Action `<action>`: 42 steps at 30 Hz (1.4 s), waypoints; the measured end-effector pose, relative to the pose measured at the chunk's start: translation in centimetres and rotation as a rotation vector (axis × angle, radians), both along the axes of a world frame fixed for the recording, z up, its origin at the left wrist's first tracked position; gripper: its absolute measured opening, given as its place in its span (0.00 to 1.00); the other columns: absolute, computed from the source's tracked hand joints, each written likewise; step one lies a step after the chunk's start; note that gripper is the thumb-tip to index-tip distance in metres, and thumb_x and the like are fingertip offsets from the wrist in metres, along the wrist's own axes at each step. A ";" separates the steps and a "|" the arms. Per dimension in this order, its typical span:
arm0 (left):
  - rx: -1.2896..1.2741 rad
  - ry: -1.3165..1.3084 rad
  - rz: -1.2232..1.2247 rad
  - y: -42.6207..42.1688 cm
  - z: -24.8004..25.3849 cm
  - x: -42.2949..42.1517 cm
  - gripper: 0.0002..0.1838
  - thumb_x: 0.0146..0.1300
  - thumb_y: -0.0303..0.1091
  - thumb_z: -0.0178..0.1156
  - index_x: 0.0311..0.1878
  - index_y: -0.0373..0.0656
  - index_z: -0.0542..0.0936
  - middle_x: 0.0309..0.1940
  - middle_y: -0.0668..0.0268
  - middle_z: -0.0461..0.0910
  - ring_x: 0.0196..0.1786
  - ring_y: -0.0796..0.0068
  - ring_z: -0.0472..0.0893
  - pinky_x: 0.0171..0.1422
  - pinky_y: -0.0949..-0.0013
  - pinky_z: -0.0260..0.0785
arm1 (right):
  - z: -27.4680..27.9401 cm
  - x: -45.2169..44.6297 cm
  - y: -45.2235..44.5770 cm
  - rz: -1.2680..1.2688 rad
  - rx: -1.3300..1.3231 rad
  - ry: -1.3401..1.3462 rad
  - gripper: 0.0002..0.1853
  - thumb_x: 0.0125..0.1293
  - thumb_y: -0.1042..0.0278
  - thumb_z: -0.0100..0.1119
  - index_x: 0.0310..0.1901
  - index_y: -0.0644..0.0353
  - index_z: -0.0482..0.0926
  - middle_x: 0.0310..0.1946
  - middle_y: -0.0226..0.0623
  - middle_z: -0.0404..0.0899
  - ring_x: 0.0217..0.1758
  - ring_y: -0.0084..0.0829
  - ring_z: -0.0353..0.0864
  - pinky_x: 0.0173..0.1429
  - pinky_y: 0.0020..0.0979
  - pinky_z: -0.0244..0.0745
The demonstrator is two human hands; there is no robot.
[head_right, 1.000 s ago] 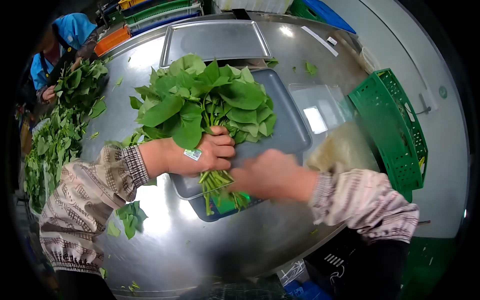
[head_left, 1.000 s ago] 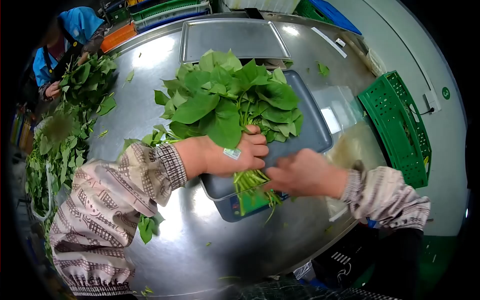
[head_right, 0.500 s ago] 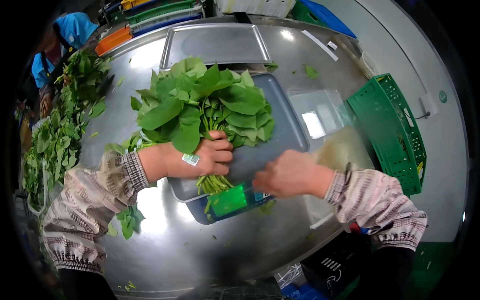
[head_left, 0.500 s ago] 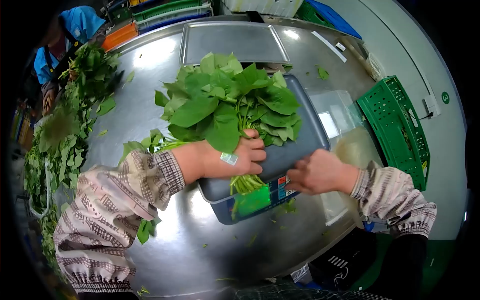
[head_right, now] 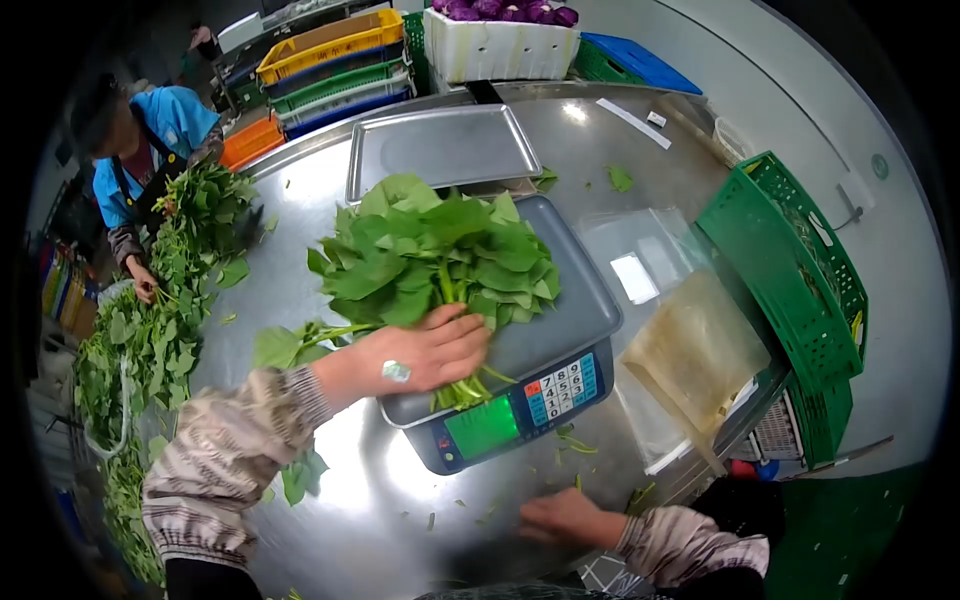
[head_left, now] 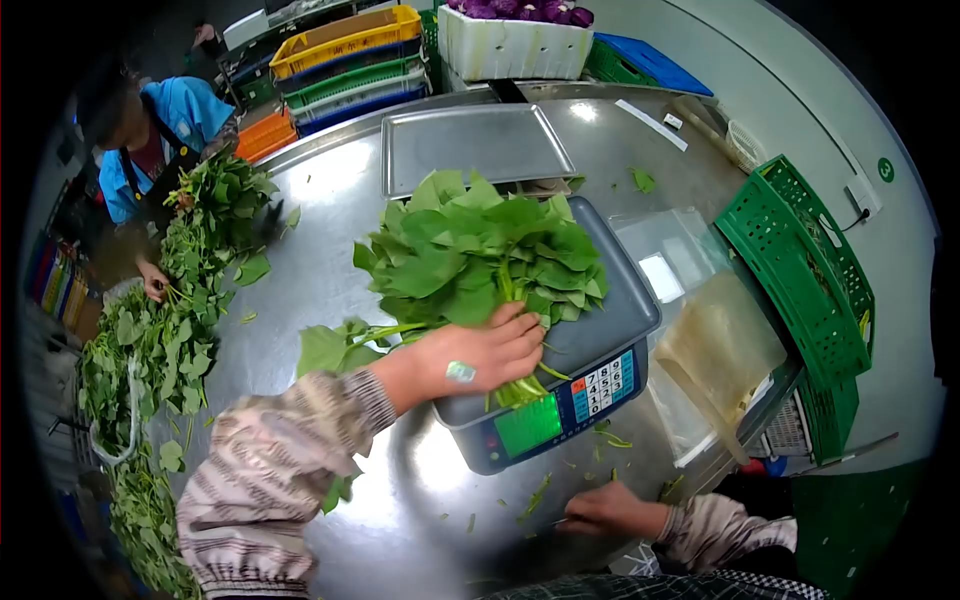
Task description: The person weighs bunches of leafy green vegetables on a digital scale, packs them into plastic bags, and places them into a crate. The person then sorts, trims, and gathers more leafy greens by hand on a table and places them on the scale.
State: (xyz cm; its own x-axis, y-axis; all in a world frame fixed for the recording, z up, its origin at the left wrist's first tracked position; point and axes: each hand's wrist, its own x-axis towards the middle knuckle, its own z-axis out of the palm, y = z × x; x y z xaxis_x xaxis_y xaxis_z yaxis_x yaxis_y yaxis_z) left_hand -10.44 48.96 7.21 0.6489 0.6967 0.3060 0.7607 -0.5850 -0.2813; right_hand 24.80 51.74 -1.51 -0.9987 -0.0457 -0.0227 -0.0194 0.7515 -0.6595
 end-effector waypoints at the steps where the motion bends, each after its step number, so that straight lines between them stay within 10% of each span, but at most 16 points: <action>1: 0.013 0.035 -0.005 1.3 0.0 0.3 0.17 0.56 0.30 0.52 0.50 0.38 0.72 0.57 0.56 0.73 0.63 0.59 0.72 0.70 0.58 0.62 | -1.5 0.6 -1.5 -0.013 0.040 -0.052 0.09 0.59 0.58 0.61 0.33 0.52 0.74 0.23 0.35 0.74 0.22 0.40 0.76 0.24 0.39 0.72; 10: 0.005 -0.027 0.259 2.1 1.6 4.2 0.30 0.58 0.30 0.52 0.66 0.38 0.65 0.67 0.53 0.64 0.69 0.57 0.66 0.70 0.57 0.59 | -2.7 -0.6 -3.9 -0.241 0.181 0.382 0.10 0.57 0.69 0.64 0.40 0.57 0.78 0.34 0.38 0.76 0.31 0.41 0.79 0.32 0.36 0.76; 14: 0.108 -0.169 0.371 -3.7 1.0 3.7 0.28 0.52 0.28 0.57 0.60 0.36 0.71 0.62 0.53 0.69 0.61 0.55 0.73 0.63 0.60 0.65 | -2.3 1.4 2.9 -1.216 -0.002 0.383 0.04 0.61 0.74 0.58 0.36 0.63 0.79 0.34 0.45 0.77 0.34 0.40 0.78 0.34 0.39 0.72; 19: 0.169 -0.242 0.761 -5.6 -0.3 1.4 0.26 0.49 0.25 0.59 0.56 0.33 0.73 0.55 0.50 0.72 0.42 0.58 0.79 0.48 0.62 0.72 | -1.5 0.1 -4.5 -0.611 -0.584 0.136 0.14 0.61 0.72 0.61 0.48 0.65 0.78 0.41 0.43 0.80 0.44 0.38 0.80 0.49 0.34 0.74; 25: 0.029 -0.259 0.845 -2.3 -0.7 -1.4 0.27 0.46 0.22 0.58 0.54 0.36 0.73 0.49 0.54 0.75 0.42 0.58 0.77 0.44 0.59 0.72 | 8.0 -10.0 8.2 -0.897 -0.047 0.633 0.14 0.61 0.74 0.61 0.49 0.66 0.77 0.35 0.37 0.78 0.34 0.23 0.77 0.38 0.27 0.72; 28: 0.014 -0.320 0.776 -2.1 -0.2 -1.3 0.18 0.50 0.22 0.57 0.47 0.38 0.75 0.41 0.55 0.75 0.39 0.57 0.76 0.42 0.58 0.71 | 10.4 -10.8 10.6 -0.886 -0.216 0.570 0.13 0.62 0.74 0.60 0.48 0.66 0.77 0.36 0.36 0.78 0.36 0.23 0.77 0.39 0.25 0.72; 33: 0.269 -0.543 0.697 -7.1 1.1 5.0 0.12 0.50 0.24 0.59 0.40 0.36 0.78 0.35 0.56 0.78 0.35 0.59 0.78 0.39 0.62 0.72 | 0.9 -2.9 9.8 -1.222 -0.384 0.490 0.12 0.63 0.71 0.60 0.47 0.65 0.78 0.34 0.36 0.80 0.38 0.25 0.79 0.42 0.27 0.75; 35: -0.566 -0.176 0.772 -11.6 -3.2 10.3 0.14 0.50 0.25 0.61 0.43 0.35 0.79 0.38 0.55 0.81 0.35 0.61 0.80 0.41 0.66 0.73 | -3.6 0.7 6.4 -1.206 -0.565 0.190 0.09 0.64 0.70 0.60 0.43 0.65 0.80 0.34 0.32 0.82 0.40 0.22 0.78 0.46 0.28 0.74; 37: -0.198 -0.617 0.195 -12.3 -7.9 14.5 0.17 0.52 0.28 0.62 0.46 0.34 0.79 0.44 0.54 0.80 0.43 0.59 0.81 0.46 0.66 0.73 | -2.4 1.1 1.1 -0.804 -0.856 -0.053 0.08 0.64 0.69 0.60 0.42 0.63 0.81 0.35 0.27 0.82 0.41 0.19 0.77 0.47 0.27 0.73; 42: -0.260 -0.794 0.298 -4.6 -11.7 22.9 0.25 0.52 0.31 0.61 0.54 0.34 0.74 0.55 0.49 0.73 0.56 0.53 0.75 0.58 0.58 0.69 | -3.2 3.8 3.8 -1.381 -0.619 0.210 0.09 0.66 0.67 0.59 0.41 0.63 0.82 0.32 0.27 0.81 0.35 0.18 0.76 0.40 0.25 0.72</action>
State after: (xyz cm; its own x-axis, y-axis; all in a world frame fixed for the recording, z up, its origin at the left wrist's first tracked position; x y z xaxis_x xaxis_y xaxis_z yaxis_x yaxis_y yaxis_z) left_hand 12.43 44.36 -4.46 0.0933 0.9130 0.3972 0.8057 -0.3036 0.5086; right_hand 28.56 55.59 -4.69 -0.2500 0.9457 -0.2076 0.3128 -0.1240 -0.9417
